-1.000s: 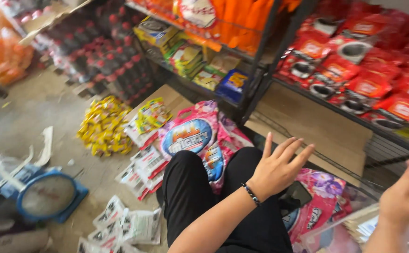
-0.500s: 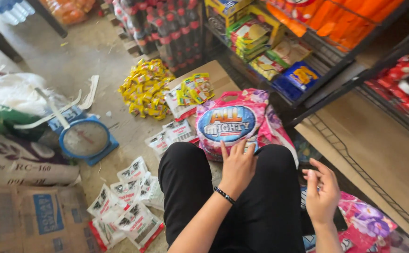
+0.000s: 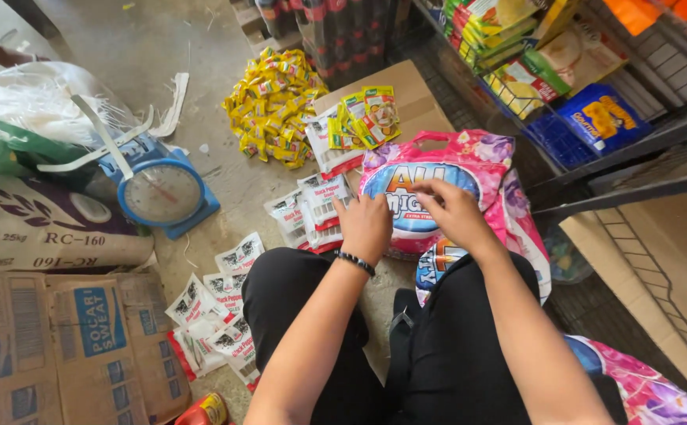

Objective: Stocking small packets of seasoning and coffee onto grocery store shelves from a box on the floor.

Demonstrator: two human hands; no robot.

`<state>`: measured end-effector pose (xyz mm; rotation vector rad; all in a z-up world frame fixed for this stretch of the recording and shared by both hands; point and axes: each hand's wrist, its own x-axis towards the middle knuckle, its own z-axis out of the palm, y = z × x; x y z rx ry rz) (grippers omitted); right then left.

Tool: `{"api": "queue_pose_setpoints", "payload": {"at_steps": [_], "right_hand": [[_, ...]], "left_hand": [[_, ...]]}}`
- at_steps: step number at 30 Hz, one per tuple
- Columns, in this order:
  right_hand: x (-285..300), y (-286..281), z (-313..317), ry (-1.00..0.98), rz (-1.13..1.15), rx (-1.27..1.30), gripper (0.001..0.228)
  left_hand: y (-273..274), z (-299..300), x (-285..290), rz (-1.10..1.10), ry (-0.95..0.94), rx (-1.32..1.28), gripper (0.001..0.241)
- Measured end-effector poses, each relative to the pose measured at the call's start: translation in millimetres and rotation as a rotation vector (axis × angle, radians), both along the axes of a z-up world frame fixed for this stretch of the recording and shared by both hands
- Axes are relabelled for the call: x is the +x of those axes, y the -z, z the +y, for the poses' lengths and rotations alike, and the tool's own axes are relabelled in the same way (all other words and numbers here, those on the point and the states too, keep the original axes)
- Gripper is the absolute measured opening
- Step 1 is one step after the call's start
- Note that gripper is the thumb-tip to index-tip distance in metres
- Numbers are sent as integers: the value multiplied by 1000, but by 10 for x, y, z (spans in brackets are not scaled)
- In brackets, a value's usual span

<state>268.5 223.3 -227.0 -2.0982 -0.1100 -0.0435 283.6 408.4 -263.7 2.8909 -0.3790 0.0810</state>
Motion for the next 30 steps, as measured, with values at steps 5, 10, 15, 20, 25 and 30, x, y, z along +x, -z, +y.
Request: {"api": "queue_pose_setpoints", "payload": {"at_steps": [5, 10, 15, 20, 25, 30], "right_hand": [[760, 455, 57, -57, 74, -94, 26], [1225, 812, -16, 35, 56, -79, 21], [1657, 1272, -99, 156, 291, 215, 19], [2135, 1833, -79, 216, 296, 461, 22], [2471, 2305, -23, 211, 226, 413, 25], [2729, 2549, -97, 236, 132, 228, 27]], "left_hand": [[248, -57, 570, 69, -63, 91, 14], [651, -39, 1007, 124, -204, 59, 13], [1486, -3, 1427, 26, -285, -256, 20], [2322, -89, 1863, 48, -547, -883, 26], [2625, -227, 1982, 447, -861, -1720, 28], [2582, -337, 2229, 493, -927, -1882, 34]]}}
